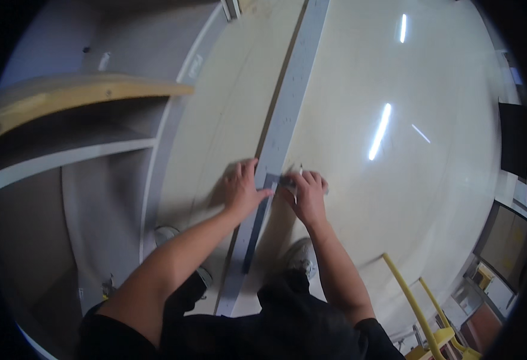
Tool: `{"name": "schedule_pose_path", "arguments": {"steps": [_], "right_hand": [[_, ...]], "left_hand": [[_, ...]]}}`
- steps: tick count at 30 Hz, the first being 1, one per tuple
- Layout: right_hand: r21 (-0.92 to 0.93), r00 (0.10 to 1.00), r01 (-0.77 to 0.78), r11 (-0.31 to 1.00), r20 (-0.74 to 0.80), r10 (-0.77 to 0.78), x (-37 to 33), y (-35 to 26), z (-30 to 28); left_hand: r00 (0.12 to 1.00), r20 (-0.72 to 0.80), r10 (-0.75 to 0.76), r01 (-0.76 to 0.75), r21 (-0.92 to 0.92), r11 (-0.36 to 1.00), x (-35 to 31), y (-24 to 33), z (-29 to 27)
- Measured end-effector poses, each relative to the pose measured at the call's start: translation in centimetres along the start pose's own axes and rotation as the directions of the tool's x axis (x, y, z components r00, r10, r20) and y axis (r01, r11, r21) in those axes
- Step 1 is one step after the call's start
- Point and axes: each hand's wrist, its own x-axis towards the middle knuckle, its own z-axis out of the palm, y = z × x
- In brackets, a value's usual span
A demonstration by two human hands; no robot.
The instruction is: The person uses a metal ruler and a pen to mark multiple measurement points along a long metal strip placed on a flat surface. They repeatedly reposition the ruler and make small marks at regular intervals along the strip.
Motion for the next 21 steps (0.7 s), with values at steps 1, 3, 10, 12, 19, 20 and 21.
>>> {"name": "schedule_pose_path", "arguments": {"steps": [1,3,10,12,19,20,21], "right_hand": [[0.009,1.000,0.001,1.000,0.009,-0.001,0.2,0.0,0.2],[0.023,1.000,-0.004,1.000,0.020,0.004,1.0,-0.5,0.5],[0.082,1.000,-0.026,0.996,-0.011,0.027,0.8,-0.7,1.0],[0.081,0.999,-0.020,0.996,-0.030,0.023,0.7,-0.4,1.3],[0.068,0.999,-0.034,0.997,-0.017,0.035,0.5,-0.7,1.2],[0.054,0.999,-0.036,0.998,-0.016,0.037,0.7,-0.9,1.1],[0.043,0.999,-0.035,0.998,-0.023,0.036,0.9,-1.0,1.0]], "left_hand": [[0.999,-0.034,0.010,-0.010,-0.002,1.000,-0.1,0.2,0.2],[0.996,-0.075,0.046,-0.050,-0.055,0.997,0.6,-0.6,0.2],[0.999,0.006,0.038,-0.038,-0.023,0.999,0.3,-0.8,-0.4],[0.999,-0.028,0.041,-0.043,-0.059,0.997,0.7,-0.7,0.0],[0.983,-0.149,0.108,-0.100,0.062,0.993,0.7,-1.1,0.9],[0.983,-0.142,0.113,-0.105,0.065,0.992,0.8,-1.3,0.7],[0.983,-0.144,0.113,-0.103,0.075,0.992,0.8,-1.2,0.6]]}}
